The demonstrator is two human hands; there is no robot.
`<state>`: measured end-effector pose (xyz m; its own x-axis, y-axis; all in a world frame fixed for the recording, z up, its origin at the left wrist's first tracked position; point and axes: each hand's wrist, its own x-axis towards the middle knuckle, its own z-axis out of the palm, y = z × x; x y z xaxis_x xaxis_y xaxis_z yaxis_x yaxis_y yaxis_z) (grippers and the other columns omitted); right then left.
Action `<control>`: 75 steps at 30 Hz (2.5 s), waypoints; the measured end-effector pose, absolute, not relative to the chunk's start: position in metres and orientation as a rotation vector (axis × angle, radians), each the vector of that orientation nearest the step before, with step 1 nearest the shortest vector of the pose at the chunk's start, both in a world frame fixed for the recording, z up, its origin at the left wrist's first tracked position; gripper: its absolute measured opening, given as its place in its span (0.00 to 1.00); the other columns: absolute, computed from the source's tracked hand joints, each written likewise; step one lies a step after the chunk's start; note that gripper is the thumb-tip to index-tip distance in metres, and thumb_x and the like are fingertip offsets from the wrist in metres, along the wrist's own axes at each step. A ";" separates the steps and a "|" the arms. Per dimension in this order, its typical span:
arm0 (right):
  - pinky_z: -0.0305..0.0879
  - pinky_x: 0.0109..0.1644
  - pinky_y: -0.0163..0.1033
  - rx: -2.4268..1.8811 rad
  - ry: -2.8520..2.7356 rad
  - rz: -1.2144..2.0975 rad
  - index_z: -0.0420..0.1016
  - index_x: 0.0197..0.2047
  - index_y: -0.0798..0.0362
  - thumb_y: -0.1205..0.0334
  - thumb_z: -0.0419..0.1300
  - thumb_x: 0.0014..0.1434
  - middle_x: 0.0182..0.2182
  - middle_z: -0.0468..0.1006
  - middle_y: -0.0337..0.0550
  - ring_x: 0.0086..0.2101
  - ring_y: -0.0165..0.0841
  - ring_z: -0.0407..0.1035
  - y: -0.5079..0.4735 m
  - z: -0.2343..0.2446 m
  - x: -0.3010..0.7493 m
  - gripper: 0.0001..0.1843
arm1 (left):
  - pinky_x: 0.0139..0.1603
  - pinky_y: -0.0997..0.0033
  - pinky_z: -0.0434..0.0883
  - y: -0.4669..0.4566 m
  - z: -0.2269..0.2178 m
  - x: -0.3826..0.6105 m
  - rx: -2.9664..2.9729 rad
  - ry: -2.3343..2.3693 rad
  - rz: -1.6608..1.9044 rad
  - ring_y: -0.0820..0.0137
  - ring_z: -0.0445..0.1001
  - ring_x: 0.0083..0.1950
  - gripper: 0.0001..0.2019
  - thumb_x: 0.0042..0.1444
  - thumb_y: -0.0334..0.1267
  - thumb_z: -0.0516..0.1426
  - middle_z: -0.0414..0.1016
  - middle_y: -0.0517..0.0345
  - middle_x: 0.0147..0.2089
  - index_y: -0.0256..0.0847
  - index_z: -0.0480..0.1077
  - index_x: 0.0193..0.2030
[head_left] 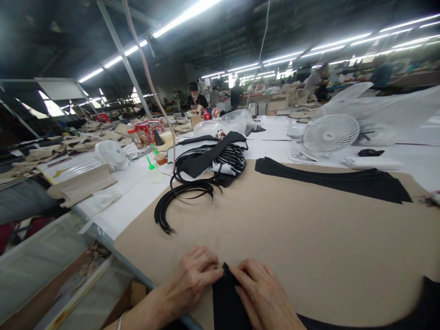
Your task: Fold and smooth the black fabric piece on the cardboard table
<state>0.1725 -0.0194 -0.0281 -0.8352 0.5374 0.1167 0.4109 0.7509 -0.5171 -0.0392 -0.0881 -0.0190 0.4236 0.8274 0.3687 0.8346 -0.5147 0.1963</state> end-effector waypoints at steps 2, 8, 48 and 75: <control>0.60 0.48 0.47 -0.769 -2.725 0.720 0.67 0.54 0.51 0.77 0.52 0.59 0.44 0.70 0.46 0.44 0.41 0.65 -0.019 -0.023 0.172 0.21 | 0.42 0.65 0.62 -0.091 -0.020 -0.038 -2.647 -1.531 -0.653 0.66 0.64 0.40 0.16 0.67 0.30 0.41 0.68 0.51 0.41 0.41 0.68 0.50; 0.60 0.50 0.45 -0.911 -2.710 0.793 0.68 0.52 0.50 0.71 0.54 0.63 0.44 0.72 0.44 0.46 0.40 0.66 -0.016 -0.010 0.166 0.15 | 0.41 0.64 0.62 -0.091 -0.017 -0.036 -2.627 -1.585 -0.704 0.66 0.63 0.40 0.16 0.66 0.30 0.40 0.68 0.52 0.41 0.39 0.68 0.44; 0.57 0.38 0.38 -0.944 -2.702 0.680 0.70 0.35 0.52 0.73 0.52 0.63 0.32 0.75 0.40 0.33 0.35 0.69 -0.002 -0.009 0.133 0.09 | 0.46 0.66 0.66 -0.099 -0.017 -0.031 -2.496 -1.848 -1.149 0.67 0.67 0.43 0.12 0.64 0.27 0.45 0.72 0.54 0.40 0.39 0.68 0.44; 0.58 0.44 0.45 -0.630 -2.684 0.557 0.68 0.49 0.49 0.74 0.49 0.62 0.40 0.70 0.44 0.41 0.40 0.63 -0.007 -0.036 0.152 0.16 | 0.52 0.61 0.68 -0.104 -0.013 -0.038 -2.490 -1.837 -0.761 0.64 0.65 0.50 0.17 0.62 0.28 0.47 0.72 0.53 0.47 0.44 0.68 0.54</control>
<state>0.1515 -0.0072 -0.0359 -0.8487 0.4802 0.2217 0.3524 0.8260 -0.4400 -0.0379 -0.1037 -0.0129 0.2216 0.9113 0.3469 0.8896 -0.3346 0.3108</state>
